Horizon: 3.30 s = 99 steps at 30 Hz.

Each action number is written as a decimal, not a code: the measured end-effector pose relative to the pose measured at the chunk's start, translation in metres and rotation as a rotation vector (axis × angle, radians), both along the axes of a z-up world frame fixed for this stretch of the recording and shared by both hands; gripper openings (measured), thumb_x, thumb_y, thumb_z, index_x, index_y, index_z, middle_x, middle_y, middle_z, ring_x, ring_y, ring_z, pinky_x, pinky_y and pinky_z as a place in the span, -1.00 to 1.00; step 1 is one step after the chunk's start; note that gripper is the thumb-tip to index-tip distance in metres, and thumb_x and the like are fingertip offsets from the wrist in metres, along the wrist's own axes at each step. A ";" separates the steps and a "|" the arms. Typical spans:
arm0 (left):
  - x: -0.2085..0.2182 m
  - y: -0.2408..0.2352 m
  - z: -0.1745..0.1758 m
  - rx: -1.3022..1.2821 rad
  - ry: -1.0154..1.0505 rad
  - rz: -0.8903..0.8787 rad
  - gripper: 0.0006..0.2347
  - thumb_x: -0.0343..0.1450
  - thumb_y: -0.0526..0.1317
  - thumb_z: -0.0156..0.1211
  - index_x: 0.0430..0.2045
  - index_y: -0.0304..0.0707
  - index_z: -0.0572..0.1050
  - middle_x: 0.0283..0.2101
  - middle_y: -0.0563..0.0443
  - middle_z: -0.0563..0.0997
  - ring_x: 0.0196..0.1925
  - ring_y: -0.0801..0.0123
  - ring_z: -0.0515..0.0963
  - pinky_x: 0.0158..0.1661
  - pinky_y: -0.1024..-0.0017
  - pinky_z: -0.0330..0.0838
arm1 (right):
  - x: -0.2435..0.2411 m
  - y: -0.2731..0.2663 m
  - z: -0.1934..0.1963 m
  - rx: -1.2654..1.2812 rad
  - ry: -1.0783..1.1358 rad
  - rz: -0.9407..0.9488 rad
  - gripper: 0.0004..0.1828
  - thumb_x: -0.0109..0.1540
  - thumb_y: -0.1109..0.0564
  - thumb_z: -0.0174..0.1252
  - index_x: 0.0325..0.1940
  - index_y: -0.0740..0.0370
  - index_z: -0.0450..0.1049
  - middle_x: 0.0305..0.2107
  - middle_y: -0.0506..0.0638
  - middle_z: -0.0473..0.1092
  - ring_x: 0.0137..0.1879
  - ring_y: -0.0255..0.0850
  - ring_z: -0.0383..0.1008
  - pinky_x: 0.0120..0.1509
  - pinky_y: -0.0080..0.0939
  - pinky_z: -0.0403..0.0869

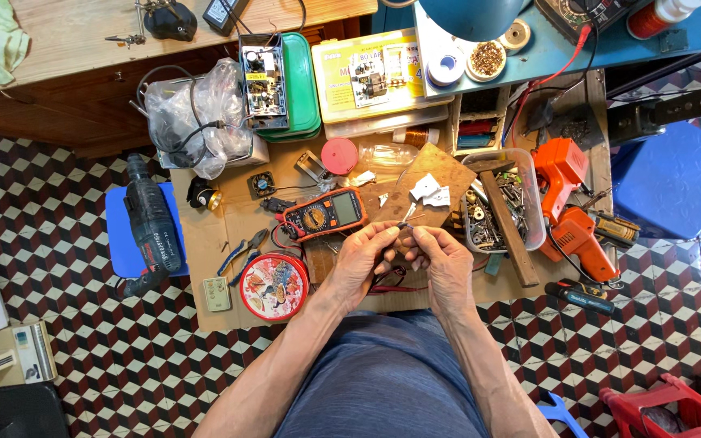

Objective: The person strips insulation from wires using a wire stripper, then uses a soldering iron to solder connections on a small white electrical component. The person also uses pliers to cut and adjust wires during the process.

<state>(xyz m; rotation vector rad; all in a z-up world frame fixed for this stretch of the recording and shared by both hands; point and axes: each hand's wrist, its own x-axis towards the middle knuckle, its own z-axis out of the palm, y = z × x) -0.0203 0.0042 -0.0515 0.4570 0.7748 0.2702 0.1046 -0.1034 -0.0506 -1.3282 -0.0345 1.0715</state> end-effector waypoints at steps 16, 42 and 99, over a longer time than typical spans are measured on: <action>-0.032 0.038 0.020 0.071 -0.022 0.099 -0.70 0.51 -0.30 0.13 0.14 -0.34 0.43 -0.29 0.10 0.52 -0.39 0.61 0.44 -0.41 0.65 0.30 | 0.032 -0.083 -0.016 -0.614 -0.266 0.239 -0.68 0.33 0.03 0.11 -0.01 0.27 0.61 -0.32 0.03 0.57 -0.41 -0.33 0.44 -0.35 -0.33 0.39; -0.007 0.002 -0.019 0.226 0.306 0.415 -0.76 0.45 -0.15 0.21 -0.13 -0.34 0.50 -0.37 0.03 0.58 -0.48 0.60 0.42 -0.54 0.59 0.16 | 0.149 -0.078 -0.063 -0.844 -0.956 0.452 -0.52 0.11 -0.10 0.17 0.05 0.12 0.53 -0.23 0.27 0.54 -0.01 0.19 0.54 0.09 0.10 0.48; 0.063 -0.010 0.041 0.372 -0.075 0.260 -0.60 0.51 -0.24 0.03 0.27 -0.32 0.33 -0.09 -0.01 0.65 -0.34 0.69 0.41 -0.31 0.64 0.32 | 0.204 -0.034 -0.067 -0.216 -0.153 0.287 -0.70 0.17 0.22 0.27 -0.02 0.36 0.54 -0.36 0.04 0.51 -0.36 -0.26 0.50 -0.33 -0.27 0.49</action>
